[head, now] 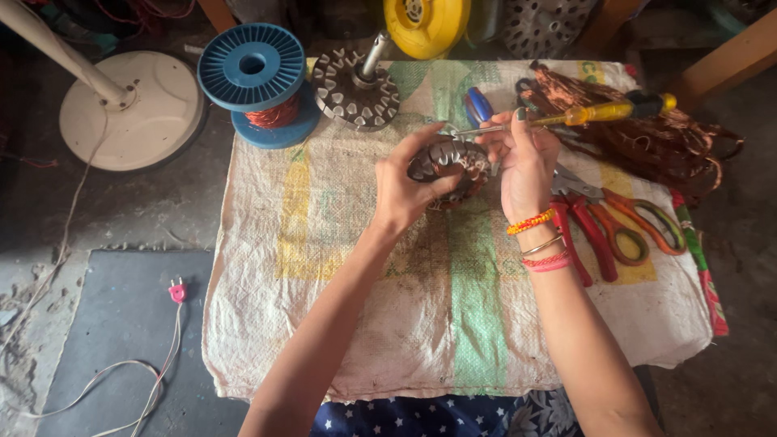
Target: The person winds copper wire around the slots of a motor stator, pressing the coils into place by hand. They use pliers to grip and pull the wire, scissors to trim it, and a screwdriver to tuck the wire ends into the stator, working around the part on a cloth-covered bench.
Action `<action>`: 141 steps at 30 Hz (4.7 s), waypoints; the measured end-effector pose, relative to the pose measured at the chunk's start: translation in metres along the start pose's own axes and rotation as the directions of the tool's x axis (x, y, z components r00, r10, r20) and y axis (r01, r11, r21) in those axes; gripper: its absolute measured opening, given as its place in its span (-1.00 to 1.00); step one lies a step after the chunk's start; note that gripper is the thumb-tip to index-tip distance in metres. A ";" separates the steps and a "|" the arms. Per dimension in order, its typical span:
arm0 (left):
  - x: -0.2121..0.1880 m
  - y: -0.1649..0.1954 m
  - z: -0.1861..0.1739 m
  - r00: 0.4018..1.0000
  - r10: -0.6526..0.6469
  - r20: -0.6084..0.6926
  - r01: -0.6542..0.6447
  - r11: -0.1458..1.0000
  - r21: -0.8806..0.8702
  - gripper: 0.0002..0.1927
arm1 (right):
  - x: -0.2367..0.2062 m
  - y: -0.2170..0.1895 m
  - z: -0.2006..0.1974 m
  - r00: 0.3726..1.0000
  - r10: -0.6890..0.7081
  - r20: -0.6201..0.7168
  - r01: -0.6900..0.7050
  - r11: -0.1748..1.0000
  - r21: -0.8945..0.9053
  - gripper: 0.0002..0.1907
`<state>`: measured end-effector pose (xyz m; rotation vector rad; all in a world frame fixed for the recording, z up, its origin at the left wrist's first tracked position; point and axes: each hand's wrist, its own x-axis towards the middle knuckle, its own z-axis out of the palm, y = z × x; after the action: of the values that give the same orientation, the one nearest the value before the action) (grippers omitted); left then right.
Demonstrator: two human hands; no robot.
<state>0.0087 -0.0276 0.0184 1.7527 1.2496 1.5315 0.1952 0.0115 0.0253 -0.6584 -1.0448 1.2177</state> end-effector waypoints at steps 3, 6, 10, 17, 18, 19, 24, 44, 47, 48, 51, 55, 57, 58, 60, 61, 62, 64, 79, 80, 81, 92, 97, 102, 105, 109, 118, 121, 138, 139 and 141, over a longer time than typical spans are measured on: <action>0.004 0.000 0.003 0.977 -0.199 0.074 0.208 0.968 -0.138 -0.32 | -0.002 0.001 -0.002 0.998 -0.054 -0.009 0.054 0.998 -0.028 -0.70; 0.004 -0.003 0.006 0.956 -0.266 0.120 0.289 0.925 -0.249 -0.35 | -0.004 -0.001 0.000 0.994 -0.107 -0.019 0.106 0.992 -0.065 -0.71; 0.006 -0.010 0.008 0.937 -0.309 0.161 0.347 0.864 -0.365 -0.34 | -0.012 -0.007 0.005 0.966 -0.256 -0.042 0.237 0.937 -0.258 -0.71; 0.005 -0.011 0.007 0.934 -0.305 0.183 0.354 0.849 -0.392 -0.40 | -0.037 -0.011 0.006 0.907 -0.405 0.119 0.412 0.788 -0.457 -0.75; 0.004 -0.011 0.006 0.945 -0.278 0.173 0.325 0.859 -0.396 -0.42 | -0.038 -0.010 0.006 0.903 -0.410 0.125 0.419 0.780 -0.465 -0.75; 0.004 -0.010 0.006 0.955 -0.250 0.162 0.295 0.868 -0.401 -0.43 | -0.039 -0.010 0.007 0.900 -0.416 0.131 0.425 0.771 -0.473 -0.75; 0.006 -0.005 0.004 0.947 -0.278 0.163 0.317 0.895 -0.313 -0.43 | -0.040 -0.010 0.011 0.882 -0.416 0.220 0.463 0.683 -0.564 -0.77; 0.006 -0.009 -0.003 0.959 -0.195 0.207 0.245 0.936 -0.252 -0.41 | -0.038 -0.003 0.006 0.909 -0.410 0.076 0.409 0.840 -0.356 -0.73; 0.006 -0.008 -0.004 0.943 -0.245 0.225 0.296 0.927 -0.231 -0.40 | -0.038 -0.001 0.011 0.888 -0.438 0.137 0.453 0.790 -0.413 -0.72; 0.006 -0.008 -0.005 0.958 -0.194 0.210 0.243 0.940 -0.239 -0.41 | -0.040 0.000 0.013 0.900 -0.412 0.141 0.431 0.798 -0.421 -0.72; 0.006 -0.007 -0.004 0.968 -0.156 0.196 0.205 0.944 -0.260 -0.43 | -0.045 0.003 0.017 0.930 -0.323 0.174 0.367 0.823 -0.433 -0.73; 0.006 -0.007 -0.003 0.968 -0.157 0.198 0.205 0.947 -0.249 -0.42 | -0.049 0.004 0.016 0.935 -0.304 0.184 0.355 0.825 -0.440 -0.72; 0.005 -0.007 -0.004 0.971 -0.146 0.190 0.193 0.945 -0.264 -0.43 | -0.049 0.005 0.014 0.918 -0.355 0.175 0.395 0.804 -0.445 -0.73; 0.006 -0.006 -0.004 0.973 -0.138 0.187 0.187 0.944 -0.273 -0.44 | -0.049 0.005 0.013 0.909 -0.381 0.170 0.416 0.791 -0.448 -0.73; 0.006 -0.007 -0.005 0.971 -0.137 0.194 0.184 0.949 -0.256 -0.42 | -0.049 0.008 0.012 0.891 -0.408 0.200 0.453 0.770 -0.448 -0.73; 0.006 -0.007 -0.005 0.971 -0.136 0.198 0.184 0.951 -0.247 -0.40 | -0.049 0.009 0.011 0.882 -0.420 0.215 0.471 0.760 -0.448 -0.73; 0.006 -0.007 -0.004 0.971 -0.137 0.195 0.181 0.956 -0.232 -0.40 | -0.050 0.010 0.010 0.885 -0.417 0.207 0.464 0.763 -0.450 -0.73; 0.006 -0.008 -0.004 0.973 -0.141 0.184 0.177 0.964 -0.198 -0.39 | -0.051 0.011 0.010 0.892 -0.407 0.194 0.450 0.772 -0.448 -0.73; 0.005 -0.007 0.002 0.975 -0.154 0.158 0.181 0.968 -0.176 -0.41 | -0.063 -0.001 0.027 0.832 -0.405 0.379 0.554 0.580 -0.597 -0.84; 0.005 -0.008 0.002 0.977 -0.146 0.154 0.173 0.969 -0.178 -0.41 | -0.063 -0.001 0.027 0.796 -0.443 0.413 0.602 0.504 -0.619 -0.85; 0.006 -0.009 0.003 0.979 -0.137 0.150 0.163 0.970 -0.180 -0.41 | -0.063 -0.001 0.028 0.755 -0.477 0.449 0.645 0.424 -0.636 -0.85; 0.005 -0.022 0.011 0.986 -0.080 0.148 0.119 0.954 -0.276 -0.45 | -0.063 0.023 0.019 0.570 -0.417 0.708 0.783 0.017 -0.621 -0.72; 0.002 -0.022 0.009 0.982 -0.110 0.153 0.148 0.951 -0.270 -0.50 | -0.054 0.018 0.017 0.689 -0.360 0.629 0.647 -0.087 -0.758 -0.72; 0.003 -0.019 0.011 0.984 -0.108 0.144 0.143 0.955 -0.261 -0.50 | -0.059 0.008 0.019 0.648 -0.417 0.637 0.737 0.135 -0.662 -0.65; 0.003 -0.018 0.011 0.989 -0.079 0.123 0.109 0.957 -0.268 -0.52 | -0.065 0.008 0.022 0.652 -0.455 0.607 0.745 0.235 -0.624 -0.67; 0.005 -0.017 0.009 0.989 -0.071 0.127 0.100 0.965 -0.243 -0.50 | -0.062 0.009 0.024 0.576 -0.417 0.703 0.817 0.288 -0.499 -0.67; 0.004 -0.014 0.007 0.988 -0.071 0.133 0.110 0.945 -0.308 -0.52 | -0.064 0.003 0.029 0.569 -0.432 0.699 0.821 0.247 -0.515 -0.65; 0.004 -0.014 0.007 0.990 -0.048 0.132 0.086 0.951 -0.298 -0.51 | -0.063 0.003 0.032 0.605 -0.463 0.648 0.795 0.293 -0.532 -0.64; 0.004 -0.024 0.004 0.983 -0.029 0.181 0.087 0.944 -0.320 -0.49 | -0.056 0.008 0.013 0.443 -0.364 0.819 0.871 -0.043 -0.490 -0.77; 0.004 -0.025 0.004 0.981 -0.038 0.189 0.098 0.941 -0.324 -0.49 | -0.056 0.008 0.012 0.446 -0.359 0.820 0.868 -0.049 -0.494 -0.77; 0.004 -0.026 0.005 0.981 -0.049 0.190 0.105 0.950 -0.295 -0.48 | -0.055 0.006 0.010 0.451 -0.327 0.830 0.872 -0.038 -0.489 -0.74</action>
<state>0.0051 -0.0112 -0.0020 1.5819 0.9269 1.4003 0.1837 -0.0406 0.0082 -0.5103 -2.2504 -0.3416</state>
